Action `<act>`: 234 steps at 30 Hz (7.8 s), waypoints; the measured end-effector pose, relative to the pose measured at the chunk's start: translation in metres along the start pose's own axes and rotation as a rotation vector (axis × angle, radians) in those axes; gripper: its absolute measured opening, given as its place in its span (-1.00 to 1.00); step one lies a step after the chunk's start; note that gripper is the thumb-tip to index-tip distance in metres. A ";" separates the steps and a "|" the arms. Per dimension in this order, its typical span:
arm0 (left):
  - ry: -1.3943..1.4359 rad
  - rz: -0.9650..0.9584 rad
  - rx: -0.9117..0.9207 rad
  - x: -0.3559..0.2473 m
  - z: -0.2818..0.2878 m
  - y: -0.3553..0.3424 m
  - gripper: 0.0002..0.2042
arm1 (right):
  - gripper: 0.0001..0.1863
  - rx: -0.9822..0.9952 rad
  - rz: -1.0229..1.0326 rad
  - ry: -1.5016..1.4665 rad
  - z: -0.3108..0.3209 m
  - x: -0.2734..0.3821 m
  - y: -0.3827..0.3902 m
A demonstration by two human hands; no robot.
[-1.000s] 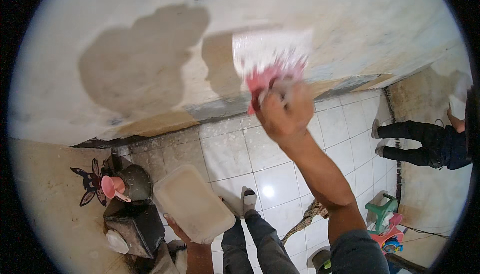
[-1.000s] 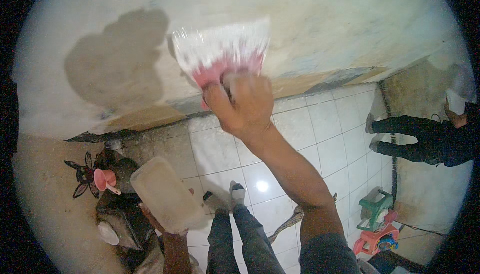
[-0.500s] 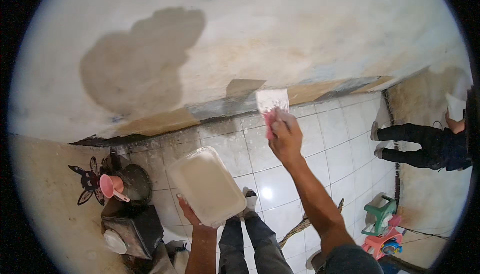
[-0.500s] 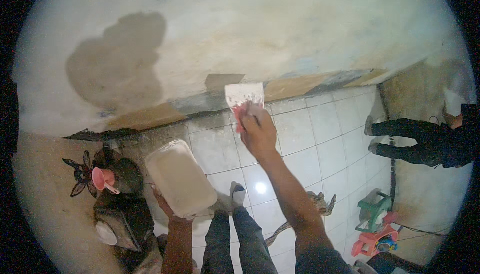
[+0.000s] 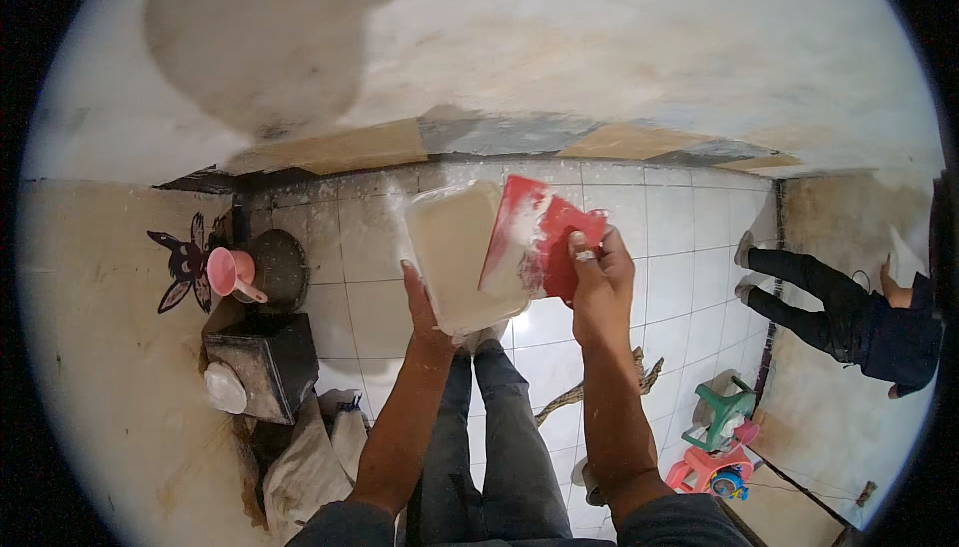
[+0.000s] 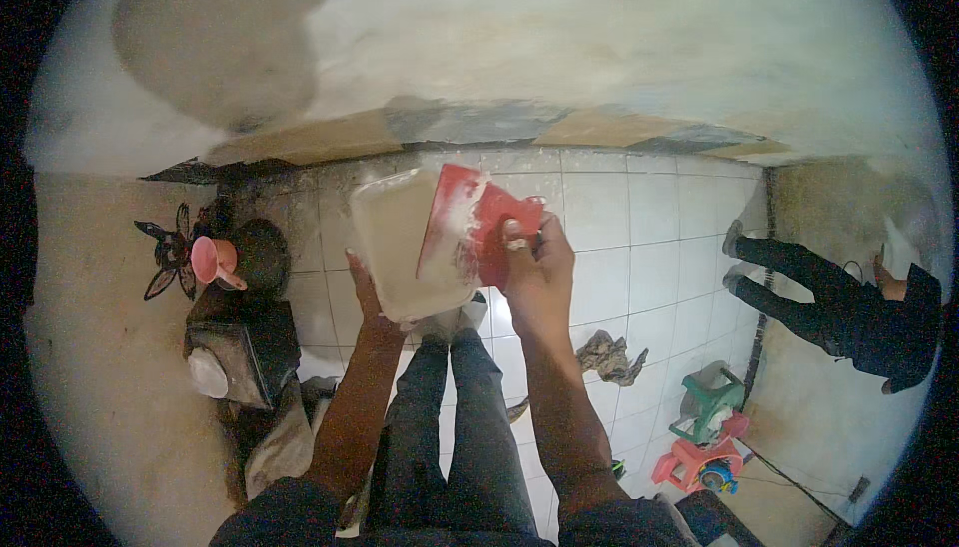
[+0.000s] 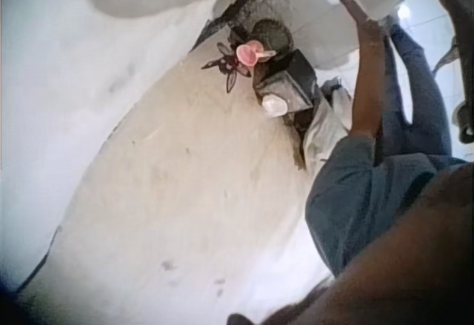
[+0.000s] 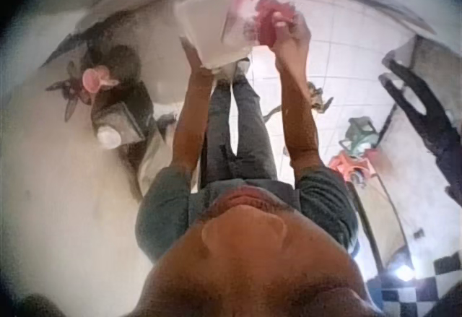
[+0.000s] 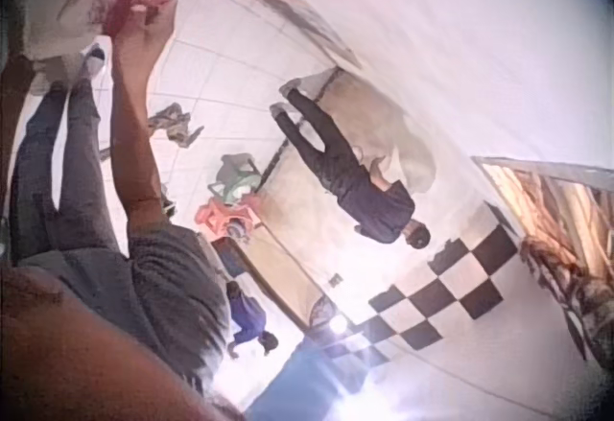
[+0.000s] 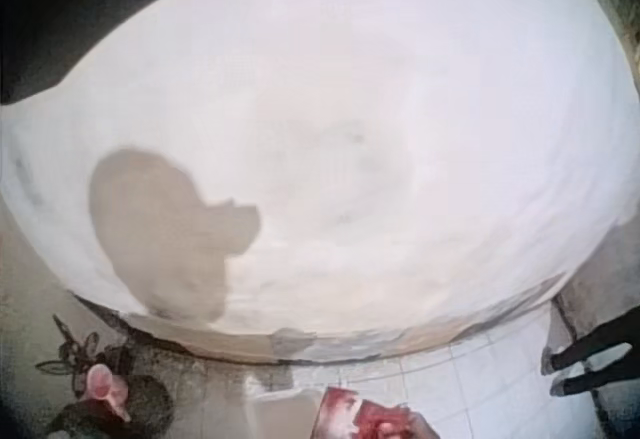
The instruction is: The person applies a white substance from a plastic container to a wall using a red hand scraper. They scoop the substance onto the blade and spread it over several areas of the wall surface.
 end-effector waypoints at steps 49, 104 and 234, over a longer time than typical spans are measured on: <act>-0.071 -0.085 -0.079 -0.027 0.022 -0.014 -0.32 | -0.85 0.117 -0.061 -0.593 0.017 -0.024 -0.138; 0.055 -0.137 -0.206 -0.029 0.053 0.039 -0.29 | -0.84 -0.419 1.415 1.389 -0.049 0.055 -0.162; -0.060 -0.107 -0.186 -0.044 0.058 0.031 -0.32 | -0.71 -0.452 1.468 0.973 -0.046 0.064 -0.083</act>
Point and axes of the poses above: each hand's wrist, its own y-axis away from the middle knuckle, its own z-axis out of the back of the hand, x = y × z, the point moved 5 cm from there along -y, towards the middle knuckle, and after that the axes turned 8 degrees about x, right-handed, at the moved point
